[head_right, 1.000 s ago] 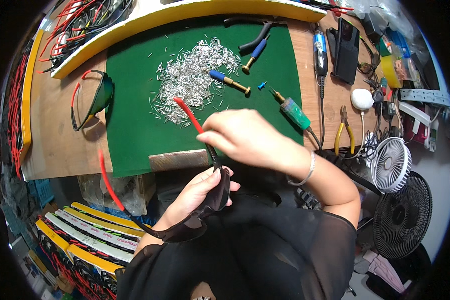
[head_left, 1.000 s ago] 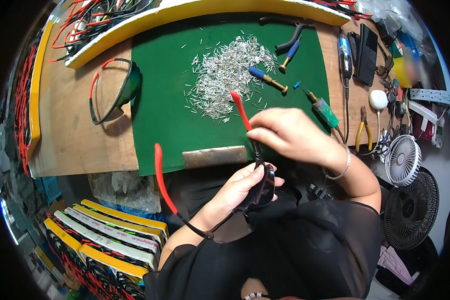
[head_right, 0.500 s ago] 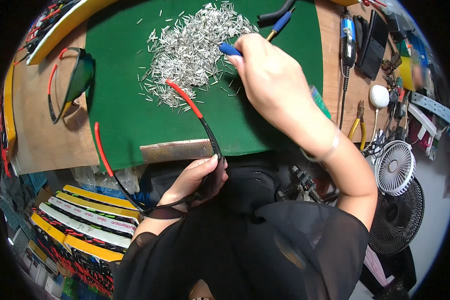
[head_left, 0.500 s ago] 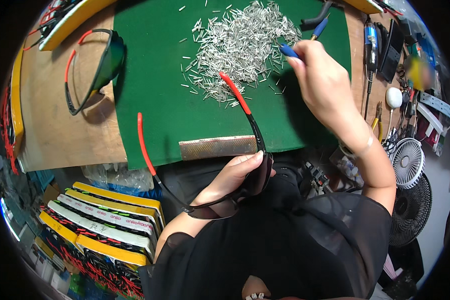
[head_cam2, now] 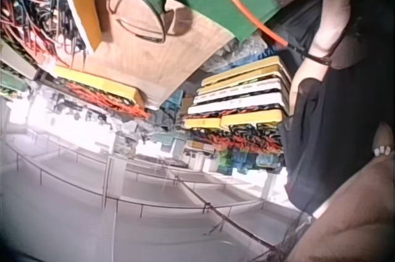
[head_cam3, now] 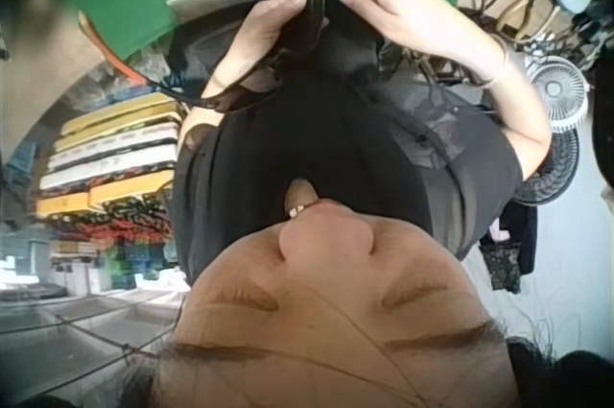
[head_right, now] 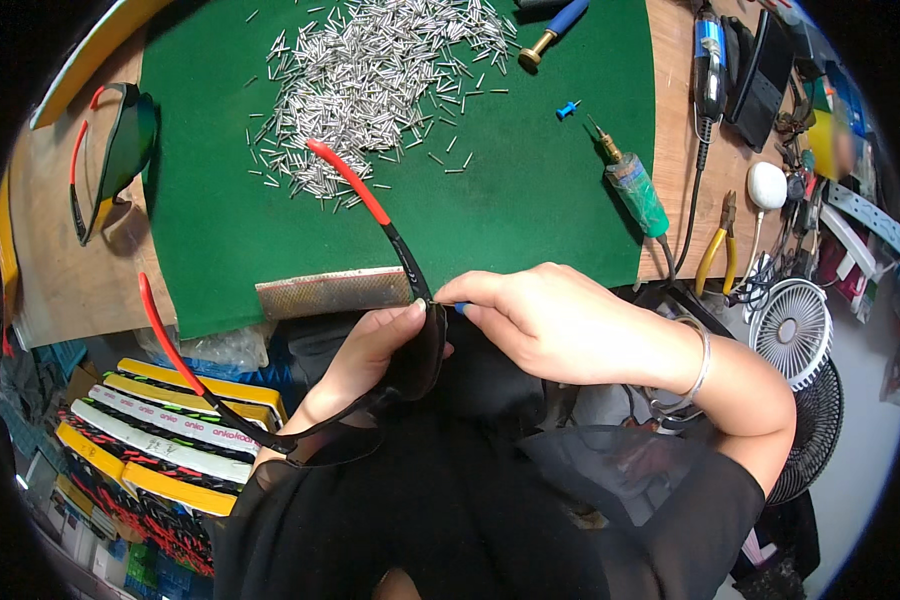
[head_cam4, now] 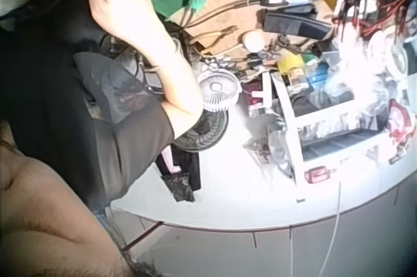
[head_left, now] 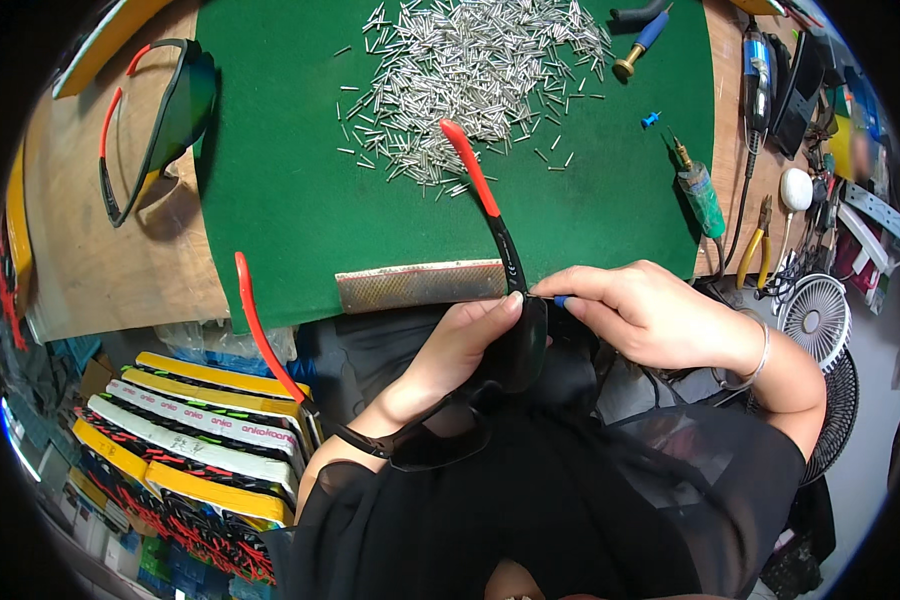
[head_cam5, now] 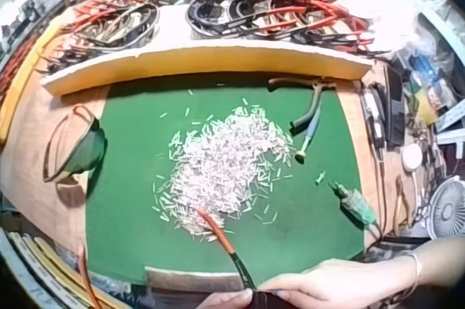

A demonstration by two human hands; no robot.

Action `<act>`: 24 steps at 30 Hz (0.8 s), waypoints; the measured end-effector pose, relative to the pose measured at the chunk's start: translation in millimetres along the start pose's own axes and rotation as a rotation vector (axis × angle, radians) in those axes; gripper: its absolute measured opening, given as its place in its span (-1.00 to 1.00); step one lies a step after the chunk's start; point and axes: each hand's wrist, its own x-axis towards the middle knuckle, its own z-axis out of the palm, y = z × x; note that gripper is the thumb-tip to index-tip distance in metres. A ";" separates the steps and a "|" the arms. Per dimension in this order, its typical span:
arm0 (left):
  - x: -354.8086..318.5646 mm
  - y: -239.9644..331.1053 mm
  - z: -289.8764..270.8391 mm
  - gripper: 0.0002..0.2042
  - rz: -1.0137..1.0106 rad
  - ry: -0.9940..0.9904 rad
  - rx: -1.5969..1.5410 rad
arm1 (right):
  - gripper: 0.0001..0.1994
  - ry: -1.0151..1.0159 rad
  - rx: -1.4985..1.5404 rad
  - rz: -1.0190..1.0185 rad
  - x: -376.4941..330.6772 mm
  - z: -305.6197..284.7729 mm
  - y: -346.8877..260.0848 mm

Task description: The person assembles sunglasses by inserting small metal pins into the frame using pliers and a screwdriver. They repeatedly pick up frames from a tray, secure the pins, and place the completed units back into the tray.

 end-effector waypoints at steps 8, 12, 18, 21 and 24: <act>2.5 -4.8 -1.2 -0.62 0.034 0.034 0.060 | -0.76 0.012 0.083 0.020 3.4 1.0 -2.8; 3.5 -4.6 -2.9 -0.61 0.044 0.028 0.090 | -0.77 0.029 0.040 0.040 4.0 1.5 -8.0; 4.6 -2.7 -7.2 -0.62 0.045 0.003 0.111 | -0.85 0.108 -0.575 -0.003 1.0 6.3 -36.4; 6.1 -3.4 -11.2 -0.64 0.044 -0.030 0.098 | -0.84 0.186 -0.835 -0.168 2.0 9.0 -37.8; 7.4 -4.0 -12.9 -0.67 0.040 -0.036 0.078 | -0.81 0.183 -1.047 -0.284 2.8 11.5 -34.3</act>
